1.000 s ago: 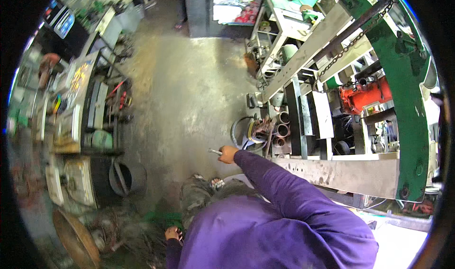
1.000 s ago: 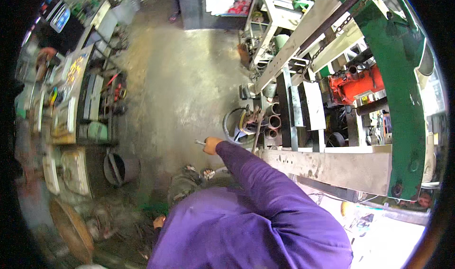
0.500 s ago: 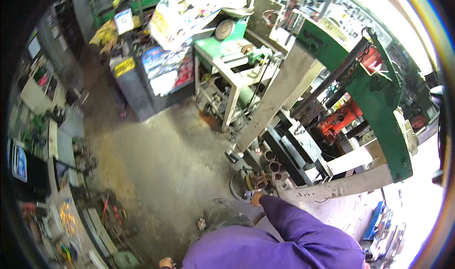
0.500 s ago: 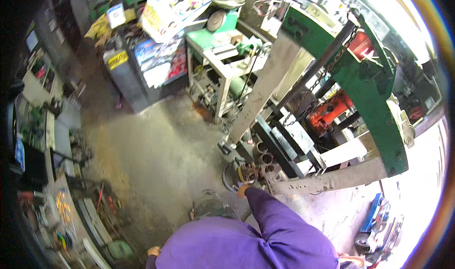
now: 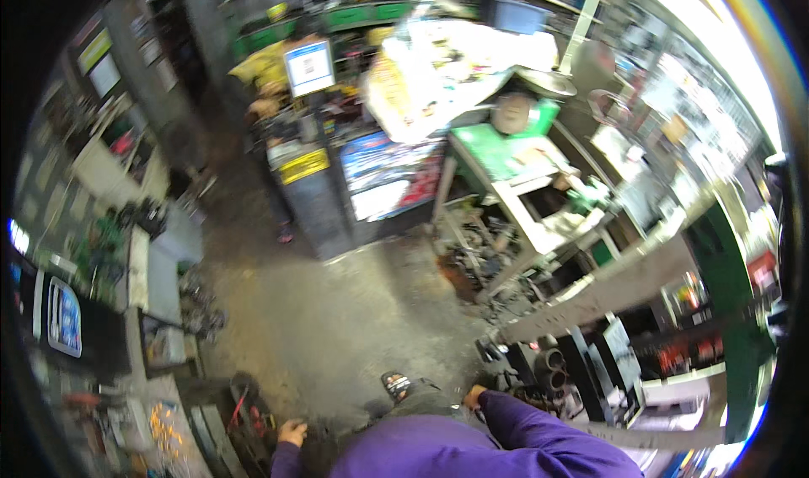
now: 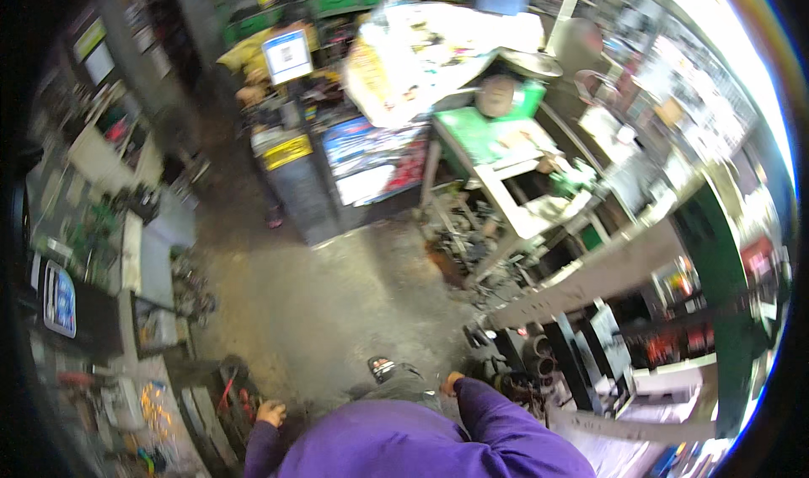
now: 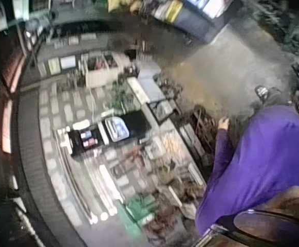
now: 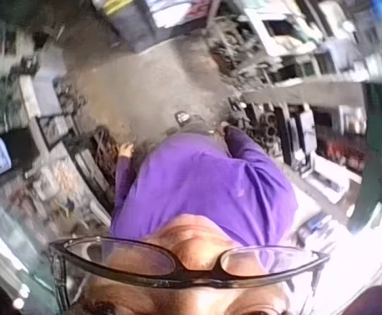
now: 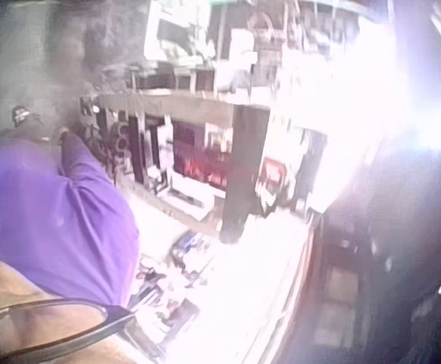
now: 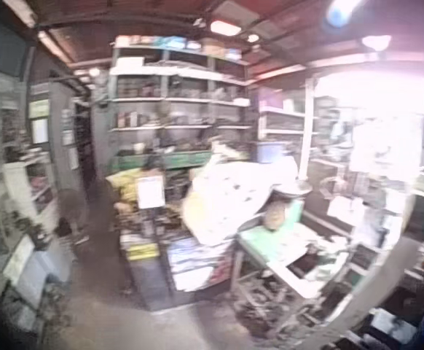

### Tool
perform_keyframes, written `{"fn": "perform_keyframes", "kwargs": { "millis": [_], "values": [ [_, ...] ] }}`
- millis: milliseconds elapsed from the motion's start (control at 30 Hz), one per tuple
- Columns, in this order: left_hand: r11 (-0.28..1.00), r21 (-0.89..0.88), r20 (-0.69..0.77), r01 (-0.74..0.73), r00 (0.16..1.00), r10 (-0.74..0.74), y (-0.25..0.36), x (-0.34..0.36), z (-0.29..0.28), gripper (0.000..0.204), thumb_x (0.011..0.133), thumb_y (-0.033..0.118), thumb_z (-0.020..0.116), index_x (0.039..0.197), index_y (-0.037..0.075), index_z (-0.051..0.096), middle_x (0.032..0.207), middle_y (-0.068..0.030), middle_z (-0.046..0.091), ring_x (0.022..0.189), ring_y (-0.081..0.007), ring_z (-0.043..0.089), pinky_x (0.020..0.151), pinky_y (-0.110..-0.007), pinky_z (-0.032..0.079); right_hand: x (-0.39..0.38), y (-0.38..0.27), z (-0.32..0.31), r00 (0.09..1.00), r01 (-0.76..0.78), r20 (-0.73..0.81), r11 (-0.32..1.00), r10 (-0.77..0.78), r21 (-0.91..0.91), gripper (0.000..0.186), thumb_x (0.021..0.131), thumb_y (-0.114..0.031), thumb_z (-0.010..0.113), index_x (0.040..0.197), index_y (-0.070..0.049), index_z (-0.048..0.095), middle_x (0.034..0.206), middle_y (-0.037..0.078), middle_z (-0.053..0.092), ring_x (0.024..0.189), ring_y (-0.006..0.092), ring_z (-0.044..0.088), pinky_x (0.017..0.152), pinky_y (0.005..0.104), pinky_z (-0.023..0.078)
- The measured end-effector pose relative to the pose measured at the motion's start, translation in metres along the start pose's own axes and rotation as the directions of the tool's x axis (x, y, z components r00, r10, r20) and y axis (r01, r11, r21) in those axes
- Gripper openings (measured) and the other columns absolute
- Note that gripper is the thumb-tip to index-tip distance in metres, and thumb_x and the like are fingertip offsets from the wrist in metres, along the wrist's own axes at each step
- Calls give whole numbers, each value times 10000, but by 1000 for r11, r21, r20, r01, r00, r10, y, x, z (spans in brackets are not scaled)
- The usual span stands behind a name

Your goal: The person works on a car engine with the hood open, using a wrench and a red oil can. They manipulate components within the engine bay, then walk through the workshop carrying tools.

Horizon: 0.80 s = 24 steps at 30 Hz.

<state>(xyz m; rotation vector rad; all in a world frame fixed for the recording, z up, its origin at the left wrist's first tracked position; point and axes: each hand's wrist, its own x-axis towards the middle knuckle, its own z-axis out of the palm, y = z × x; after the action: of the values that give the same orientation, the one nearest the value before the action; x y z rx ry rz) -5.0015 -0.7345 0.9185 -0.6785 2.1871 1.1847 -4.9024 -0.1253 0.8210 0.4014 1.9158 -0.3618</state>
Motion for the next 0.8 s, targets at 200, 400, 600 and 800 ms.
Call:
{"fn": "perform_keyframes", "kwargs": {
  "millis": [200, 400, 600, 800],
  "values": [
    [911, 243, 139, 333, 918, -372, -35, 44, -39, 307, 1000, 212, 522, 1205, 45, 679, 1065, -110, 727, 928, -270, 715, 737, -443, 581, 67, -114, -216, 933, 243, -228, 955, -278, -171, 271, 884, -274, 611, 954, -52, 751, 882, 141, 750, 741, 276, 719, 680, 412, 560],
    [878, 114, 219, 464, 851, -478, -90, 116, -84, 388, 994, 204, 532, 1362, 82, 560, 1336, -143, 626, 1162, -287, 639, 912, -465, 531, 122, -242, -317, 981, 104, -192, 938, -41, 332, 238, 933, -301, 649, 1031, -109, 752, 798, 101, 729, 505, 205, 631, 469, 384, 508],
    [941, 144, -42, 307, 952, -304, -53, 247, -203, 367, 946, 217, 591, 1281, 68, 607, 1267, -165, 668, 1090, -278, 668, 857, -430, 526, 134, -383, -352, 993, 113, -23, 990, -115, -81, 371, 899, -376, 673, 1100, -75, 756, 936, 151, 754, 814, 293, 718, 702, 420, 560],
    [900, -111, -653, -421, 713, 253, 227, 316, -397, 160, 851, 82, 653, 967, -26, 673, 823, -74, 678, 770, -142, 618, 704, -335, 504, 106, -576, -457, 895, 358, -276, 933, -351, -26, 427, 816, -398, 664, 1014, -24, 722, 1007, 260, 719, 1001, 418, 690, 864, 472, 535]
  ]
}}
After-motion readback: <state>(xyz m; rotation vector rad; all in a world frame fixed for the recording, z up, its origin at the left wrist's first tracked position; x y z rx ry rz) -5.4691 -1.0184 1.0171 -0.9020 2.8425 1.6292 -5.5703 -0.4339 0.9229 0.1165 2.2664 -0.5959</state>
